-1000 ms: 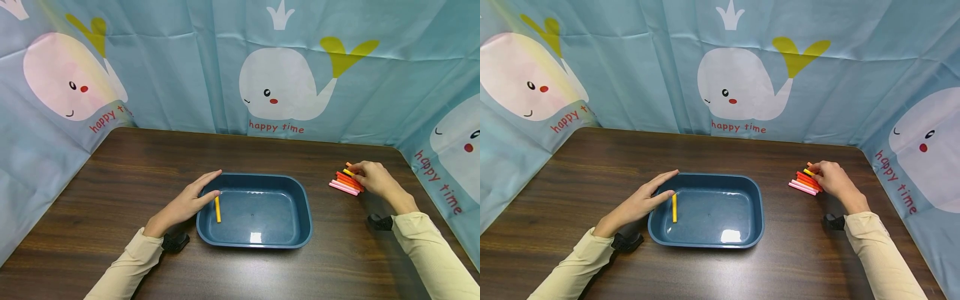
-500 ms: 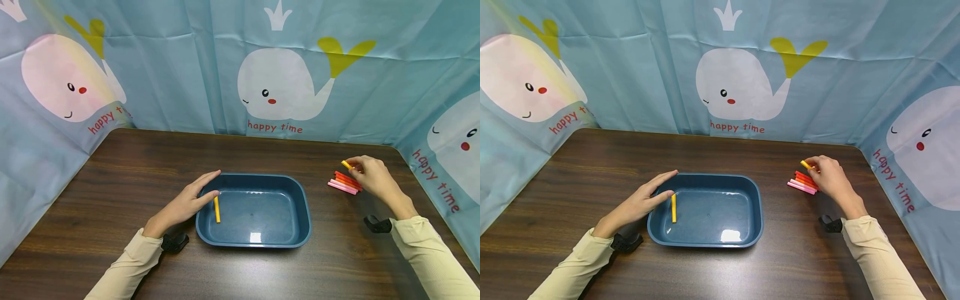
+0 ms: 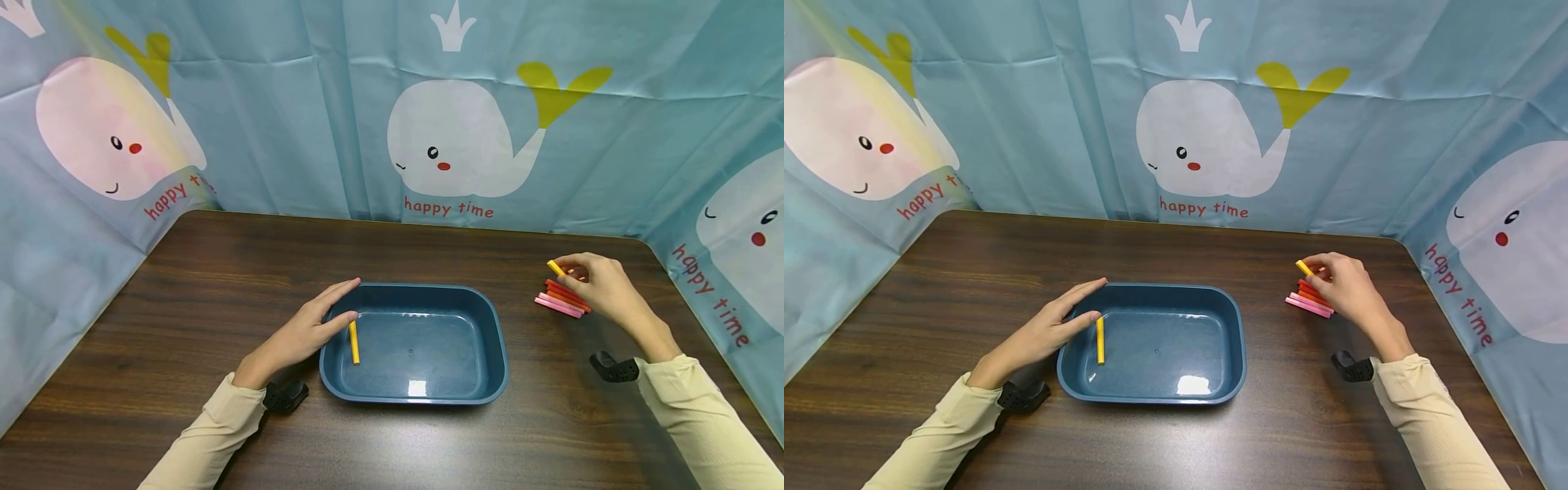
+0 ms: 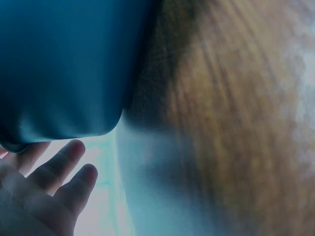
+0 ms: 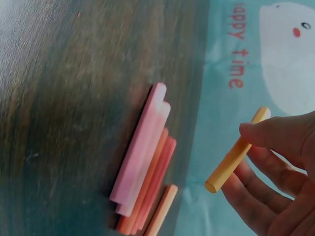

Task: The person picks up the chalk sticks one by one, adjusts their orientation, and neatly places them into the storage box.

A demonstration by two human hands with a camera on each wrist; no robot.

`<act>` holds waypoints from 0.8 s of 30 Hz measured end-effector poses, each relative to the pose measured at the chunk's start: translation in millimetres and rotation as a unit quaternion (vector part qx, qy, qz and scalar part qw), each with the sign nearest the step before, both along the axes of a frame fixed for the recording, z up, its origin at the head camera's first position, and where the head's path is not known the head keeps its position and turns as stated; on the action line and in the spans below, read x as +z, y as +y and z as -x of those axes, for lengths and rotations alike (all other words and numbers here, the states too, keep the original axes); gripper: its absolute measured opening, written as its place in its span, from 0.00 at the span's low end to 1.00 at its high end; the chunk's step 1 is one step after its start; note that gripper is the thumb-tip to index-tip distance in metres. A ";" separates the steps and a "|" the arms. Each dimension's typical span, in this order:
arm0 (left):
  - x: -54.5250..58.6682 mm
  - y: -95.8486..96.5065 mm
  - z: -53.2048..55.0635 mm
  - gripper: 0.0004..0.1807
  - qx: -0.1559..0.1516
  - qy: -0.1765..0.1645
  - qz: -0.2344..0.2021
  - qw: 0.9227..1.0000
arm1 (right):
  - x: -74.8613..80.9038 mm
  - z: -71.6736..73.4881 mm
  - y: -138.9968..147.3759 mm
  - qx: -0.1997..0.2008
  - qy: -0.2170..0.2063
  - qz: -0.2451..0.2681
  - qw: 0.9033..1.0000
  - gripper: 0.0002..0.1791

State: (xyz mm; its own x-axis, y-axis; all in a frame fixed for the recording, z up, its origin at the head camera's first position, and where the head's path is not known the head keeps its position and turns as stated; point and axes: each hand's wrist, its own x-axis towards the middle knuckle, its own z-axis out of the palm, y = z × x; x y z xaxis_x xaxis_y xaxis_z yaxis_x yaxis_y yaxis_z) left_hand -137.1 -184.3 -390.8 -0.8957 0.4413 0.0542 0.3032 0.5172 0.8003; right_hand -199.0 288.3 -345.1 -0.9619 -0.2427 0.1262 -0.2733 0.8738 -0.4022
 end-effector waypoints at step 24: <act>-0.7 0.5 0.7 0.34 -0.001 0.003 -0.004 1.000 | 34.7 -20.4 -46.1 -0.004 -0.038 0.048 0.998 0.20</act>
State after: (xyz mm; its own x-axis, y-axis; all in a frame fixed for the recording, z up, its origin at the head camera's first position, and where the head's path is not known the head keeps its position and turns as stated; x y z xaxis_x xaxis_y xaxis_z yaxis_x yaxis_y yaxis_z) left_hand -137.8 -183.8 -391.4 -0.8943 0.4430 0.0634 0.3094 0.5098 0.8027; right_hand -178.5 242.2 -310.4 -0.9714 -0.2257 0.0743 -0.2318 0.8323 -0.5035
